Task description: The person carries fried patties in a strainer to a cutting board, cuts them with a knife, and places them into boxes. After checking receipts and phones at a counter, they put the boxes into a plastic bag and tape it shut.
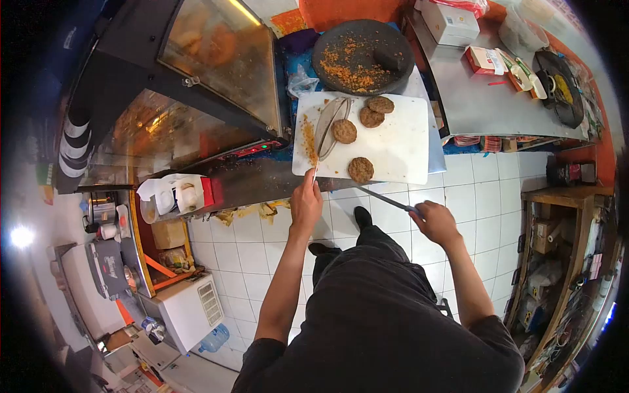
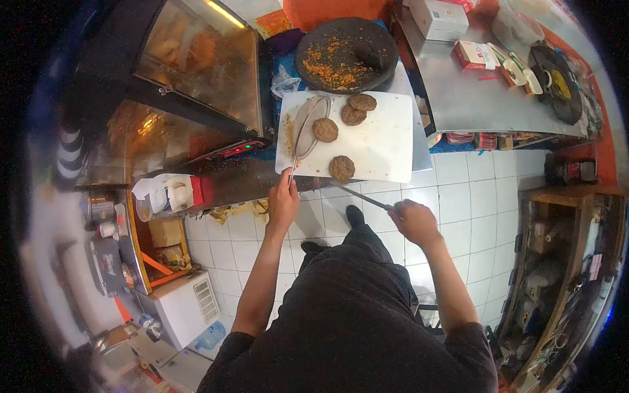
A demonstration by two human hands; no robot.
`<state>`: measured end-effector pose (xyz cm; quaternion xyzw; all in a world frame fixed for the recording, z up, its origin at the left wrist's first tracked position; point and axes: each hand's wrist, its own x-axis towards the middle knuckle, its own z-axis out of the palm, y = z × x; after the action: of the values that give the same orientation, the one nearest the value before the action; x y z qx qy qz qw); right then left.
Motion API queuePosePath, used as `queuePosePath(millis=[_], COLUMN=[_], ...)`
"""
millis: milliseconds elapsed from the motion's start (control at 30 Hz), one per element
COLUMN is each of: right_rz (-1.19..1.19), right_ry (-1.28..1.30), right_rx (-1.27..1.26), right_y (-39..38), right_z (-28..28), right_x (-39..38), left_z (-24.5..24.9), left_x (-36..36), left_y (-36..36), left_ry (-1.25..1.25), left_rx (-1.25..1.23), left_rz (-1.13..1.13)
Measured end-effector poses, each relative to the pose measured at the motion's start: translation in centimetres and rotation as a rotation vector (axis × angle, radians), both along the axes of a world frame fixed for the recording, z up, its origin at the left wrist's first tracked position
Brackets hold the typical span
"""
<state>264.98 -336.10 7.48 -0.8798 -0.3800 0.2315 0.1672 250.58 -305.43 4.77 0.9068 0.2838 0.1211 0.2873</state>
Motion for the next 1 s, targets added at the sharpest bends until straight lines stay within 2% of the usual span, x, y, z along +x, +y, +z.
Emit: queuePosePath(millis=[167,233,367,433,500,567,633,733,800,867,933,1000], right_rz=[-0.036,-0.133,-0.183,-0.185,-0.289,-0.307,-0.396,-0.400,-0.317,-0.349,-0.362,-0.343], right_ry=[-0.067,-0.103,-0.140,-0.151,0.052,0.064,0.102,-0.127,-0.354,-0.384,-0.425,-0.446], right_rx=[-0.069,-0.119,-0.030,0.008,0.066,0.104,0.206,0.397,0.541,0.365,0.297,0.279], right_y=[1.1,0.5,-1.2,-1.5,-1.4,0.0,1.8,7.2,11.6,16.3,20.0,22.3], right_z=[-1.1,-0.7,-0.5,0.3,1.3,2.8,3.1,1.0,-1.7,-3.6,-4.5,-5.1], right_x=[0.3,0.7,2.3,2.8,3.6,4.1,5.3,8.3,11.3,14.3,16.4,17.7], left_z=[0.3,0.7,1.3,1.3,1.5,2.7,2.7,4.3,4.9,4.7,4.3,3.7], left_x=[0.0,0.0,-0.1,-0.4,-0.7,-0.8,-1.0,-1.2,-1.4,-1.6,-2.0,-2.4], left_y=[-0.6,-0.7,-0.8,-1.0,-1.5,-1.7,-1.4,-1.0,-0.5,-0.2,0.0,-0.2], left_ry=[-0.020,-0.008,0.044,0.045,0.061,0.132,0.055,0.034,0.002,-0.039,-0.079,-0.117], left_rx=[-0.036,-0.063,-0.095,-0.105,-0.019,0.064,0.128,0.161,-0.042,-0.115,-0.189,-0.366], left_rz=[0.015,0.041,0.029,-0.052,-0.051,-0.003,0.026,0.105,0.143,0.163,0.186,0.221])
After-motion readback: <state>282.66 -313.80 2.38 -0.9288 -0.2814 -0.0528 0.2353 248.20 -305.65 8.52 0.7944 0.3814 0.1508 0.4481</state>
